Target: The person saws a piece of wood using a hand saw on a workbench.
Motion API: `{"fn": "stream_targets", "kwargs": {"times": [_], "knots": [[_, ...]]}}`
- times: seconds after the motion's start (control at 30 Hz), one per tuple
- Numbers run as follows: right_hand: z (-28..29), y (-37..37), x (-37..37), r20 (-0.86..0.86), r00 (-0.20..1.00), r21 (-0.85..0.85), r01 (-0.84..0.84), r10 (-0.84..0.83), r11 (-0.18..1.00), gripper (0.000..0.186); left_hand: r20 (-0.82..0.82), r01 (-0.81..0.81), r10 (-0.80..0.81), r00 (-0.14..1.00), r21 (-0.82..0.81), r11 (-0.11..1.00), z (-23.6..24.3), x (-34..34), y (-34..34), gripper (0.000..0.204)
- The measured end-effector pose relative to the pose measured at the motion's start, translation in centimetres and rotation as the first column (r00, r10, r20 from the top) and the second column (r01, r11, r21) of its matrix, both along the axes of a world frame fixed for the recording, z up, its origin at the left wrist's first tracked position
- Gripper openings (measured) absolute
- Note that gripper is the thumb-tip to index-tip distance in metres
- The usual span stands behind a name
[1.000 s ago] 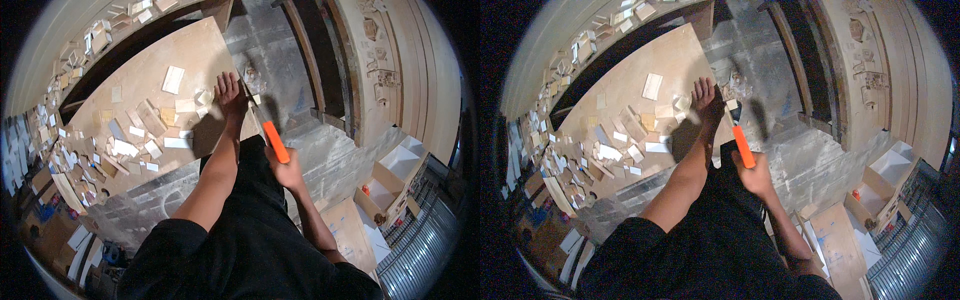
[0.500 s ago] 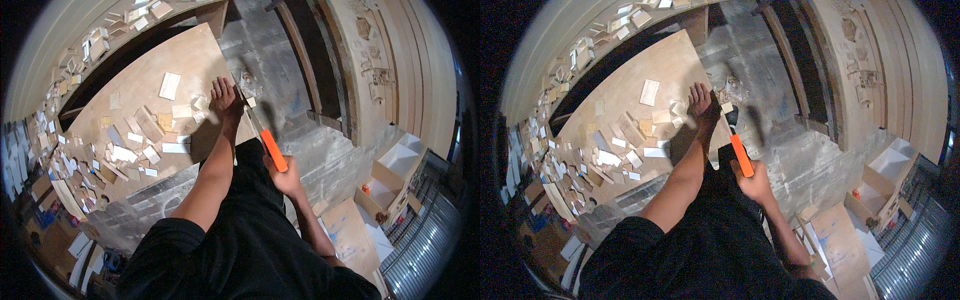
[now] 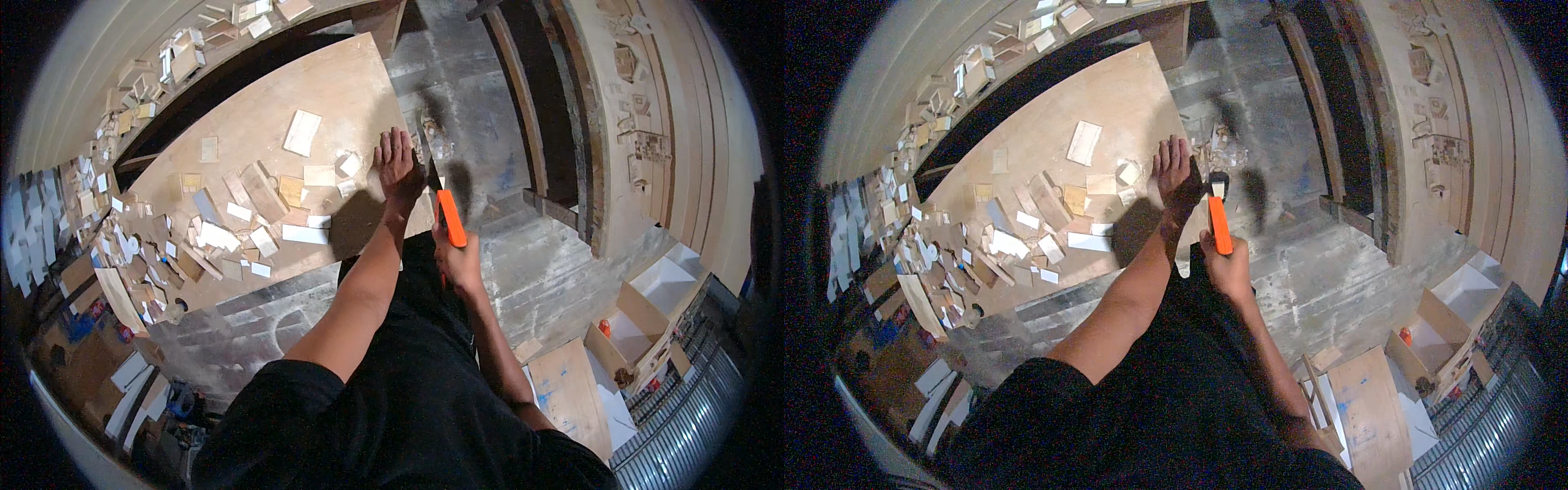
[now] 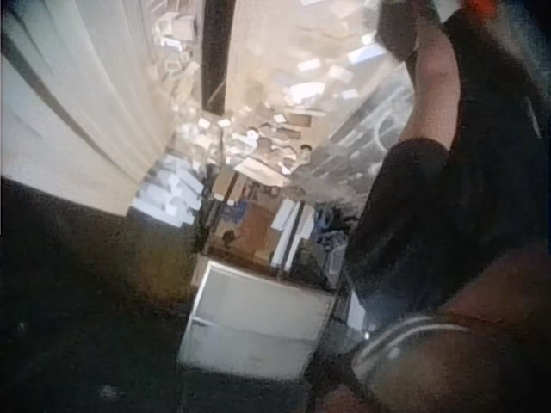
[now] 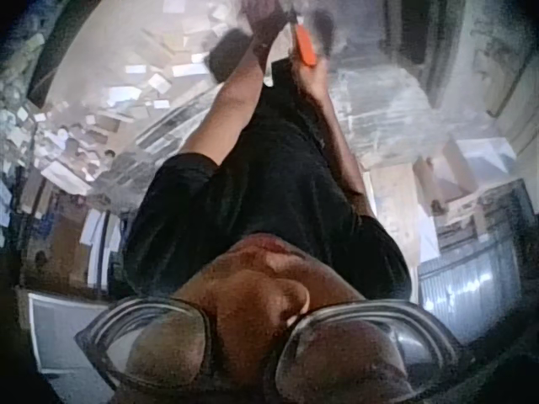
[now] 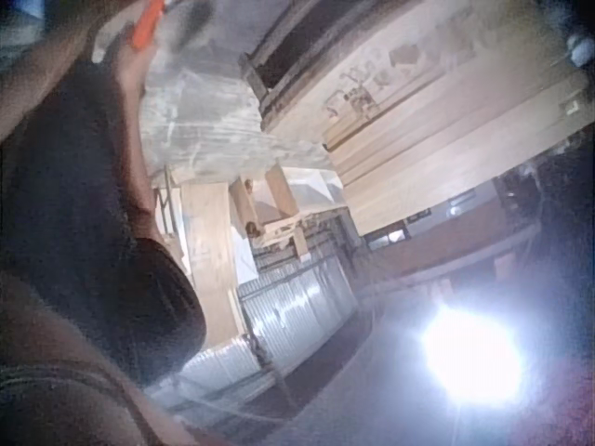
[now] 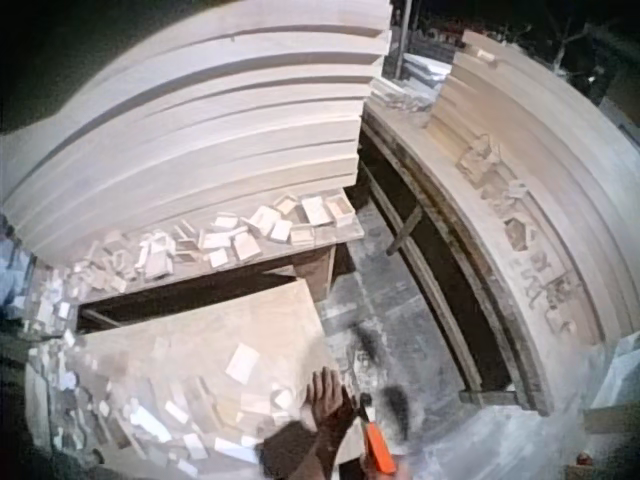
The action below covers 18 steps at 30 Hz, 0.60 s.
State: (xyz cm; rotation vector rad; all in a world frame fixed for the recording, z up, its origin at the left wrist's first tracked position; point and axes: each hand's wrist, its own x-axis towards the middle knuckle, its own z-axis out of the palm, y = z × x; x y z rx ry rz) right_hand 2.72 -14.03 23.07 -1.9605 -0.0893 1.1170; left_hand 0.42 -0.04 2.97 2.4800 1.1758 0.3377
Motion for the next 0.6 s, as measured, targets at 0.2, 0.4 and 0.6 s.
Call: {"fn": "stream_targets", "kwargs": {"times": [0.2,0.4,0.6], "knots": [[1.7,3.1,2.0,0.038,0.990,-0.028,-0.132,0.133,0.991,0.045,-0.077,-0.088,0.093,0.993,0.061,0.994,0.9,0.3,1.1,0.067],[2.6,4.1,2.4,0.003,0.984,-0.061,-0.176,0.176,0.983,0.046,-0.091,-0.079,0.083,0.992,0.045,0.996,0.8,0.2,1.9,0.068],[2.2,3.8,2.8,-0.008,0.985,-0.070,-0.175,0.174,0.982,0.047,-0.046,-0.095,0.096,0.994,0.015,0.995,0.7,0.4,2.0,0.066]]}}
